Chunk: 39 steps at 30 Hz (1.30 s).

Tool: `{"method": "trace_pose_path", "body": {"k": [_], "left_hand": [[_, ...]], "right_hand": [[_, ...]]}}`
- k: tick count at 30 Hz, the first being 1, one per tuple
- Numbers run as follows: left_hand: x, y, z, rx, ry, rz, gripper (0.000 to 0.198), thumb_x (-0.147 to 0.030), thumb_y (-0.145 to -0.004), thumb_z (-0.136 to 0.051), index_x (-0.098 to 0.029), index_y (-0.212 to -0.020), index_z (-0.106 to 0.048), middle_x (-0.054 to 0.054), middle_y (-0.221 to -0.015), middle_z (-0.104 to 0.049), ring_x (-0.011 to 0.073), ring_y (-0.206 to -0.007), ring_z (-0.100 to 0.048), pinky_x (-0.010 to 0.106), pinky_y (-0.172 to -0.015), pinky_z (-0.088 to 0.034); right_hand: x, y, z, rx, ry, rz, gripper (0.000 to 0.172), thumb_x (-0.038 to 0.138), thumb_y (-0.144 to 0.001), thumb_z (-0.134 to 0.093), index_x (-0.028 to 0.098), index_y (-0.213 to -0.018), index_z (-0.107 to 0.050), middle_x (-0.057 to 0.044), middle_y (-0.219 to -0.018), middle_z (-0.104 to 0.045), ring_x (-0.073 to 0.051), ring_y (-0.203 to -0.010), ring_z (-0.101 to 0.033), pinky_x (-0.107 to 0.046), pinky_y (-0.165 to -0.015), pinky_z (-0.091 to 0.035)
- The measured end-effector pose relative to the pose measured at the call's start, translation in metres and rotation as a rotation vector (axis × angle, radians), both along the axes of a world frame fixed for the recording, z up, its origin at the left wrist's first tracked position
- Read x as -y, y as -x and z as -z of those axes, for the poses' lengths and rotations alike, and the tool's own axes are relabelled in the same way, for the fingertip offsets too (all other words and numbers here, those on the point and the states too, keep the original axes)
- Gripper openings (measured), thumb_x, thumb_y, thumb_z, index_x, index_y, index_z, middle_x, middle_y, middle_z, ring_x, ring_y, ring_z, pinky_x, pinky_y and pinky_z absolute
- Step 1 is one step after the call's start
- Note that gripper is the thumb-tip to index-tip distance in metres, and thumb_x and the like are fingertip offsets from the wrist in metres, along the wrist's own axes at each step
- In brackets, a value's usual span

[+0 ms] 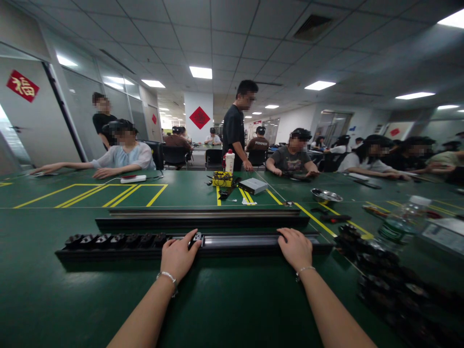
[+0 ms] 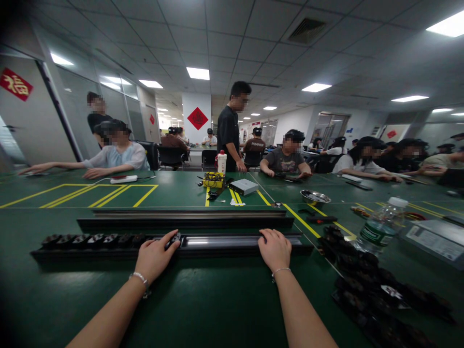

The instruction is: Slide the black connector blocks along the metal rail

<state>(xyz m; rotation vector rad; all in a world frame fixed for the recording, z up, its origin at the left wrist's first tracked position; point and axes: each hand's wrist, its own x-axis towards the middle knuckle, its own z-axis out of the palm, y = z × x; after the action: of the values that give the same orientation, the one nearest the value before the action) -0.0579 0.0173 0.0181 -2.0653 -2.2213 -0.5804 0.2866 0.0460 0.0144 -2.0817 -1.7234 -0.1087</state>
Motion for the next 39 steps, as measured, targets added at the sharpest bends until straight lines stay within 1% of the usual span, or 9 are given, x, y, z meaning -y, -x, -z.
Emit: {"method": "trace_pose_path", "body": {"k": [4,14,20,39], "left_hand": [[-0.0008,0.0006,0.0016,0.004,-0.004,0.000,0.051,-0.056,-0.084,-0.026,-0.033,-0.124,-0.047,0.004,-0.085,-0.071,0.0173,-0.090,-0.062,0.037,-0.096,-0.030],[0.0009,-0.0010,-0.0018,0.011,0.018,0.004,0.051,-0.056,-0.084,-0.026,-0.033,-0.125,-0.047,0.004,-0.086,-0.071,0.0173,-0.090,-0.062,0.037,-0.096,-0.030],[0.0009,-0.0013,-0.0010,-0.014,0.009,0.001,0.050,-0.054,-0.085,-0.027,-0.032,-0.125,-0.047,0.004,-0.086,-0.071,0.0177,-0.091,-0.062,0.036,-0.096,-0.030],[0.0022,-0.0031,-0.0029,0.023,0.015,-0.003,0.050,-0.055,-0.084,-0.027,-0.032,-0.124,-0.048,0.004,-0.086,-0.071,0.0173,-0.091,-0.061,0.037,-0.097,-0.028]], "right_hand": [[0.0013,0.0012,-0.0019,0.000,0.004,-0.001,0.040,0.034,-0.081,-0.032,0.030,-0.108,-0.061,0.002,-0.121,-0.057,-0.022,-0.116,-0.042,-0.043,-0.094,-0.029],[0.0008,-0.0002,-0.0007,0.000,-0.003,-0.001,0.040,0.035,-0.081,-0.031,0.030,-0.108,-0.061,0.002,-0.120,-0.058,-0.021,-0.116,-0.042,-0.043,-0.094,-0.029],[0.0019,0.0017,-0.0008,0.018,-0.031,0.006,0.039,0.032,-0.080,-0.034,0.030,-0.106,-0.062,0.002,-0.120,-0.058,-0.021,-0.115,-0.043,-0.042,-0.094,-0.029],[0.0034,0.0022,-0.0048,0.005,0.006,0.005,0.040,0.034,-0.081,-0.031,0.030,-0.108,-0.061,0.002,-0.121,-0.057,-0.021,-0.116,-0.042,-0.042,-0.095,-0.029]]}}
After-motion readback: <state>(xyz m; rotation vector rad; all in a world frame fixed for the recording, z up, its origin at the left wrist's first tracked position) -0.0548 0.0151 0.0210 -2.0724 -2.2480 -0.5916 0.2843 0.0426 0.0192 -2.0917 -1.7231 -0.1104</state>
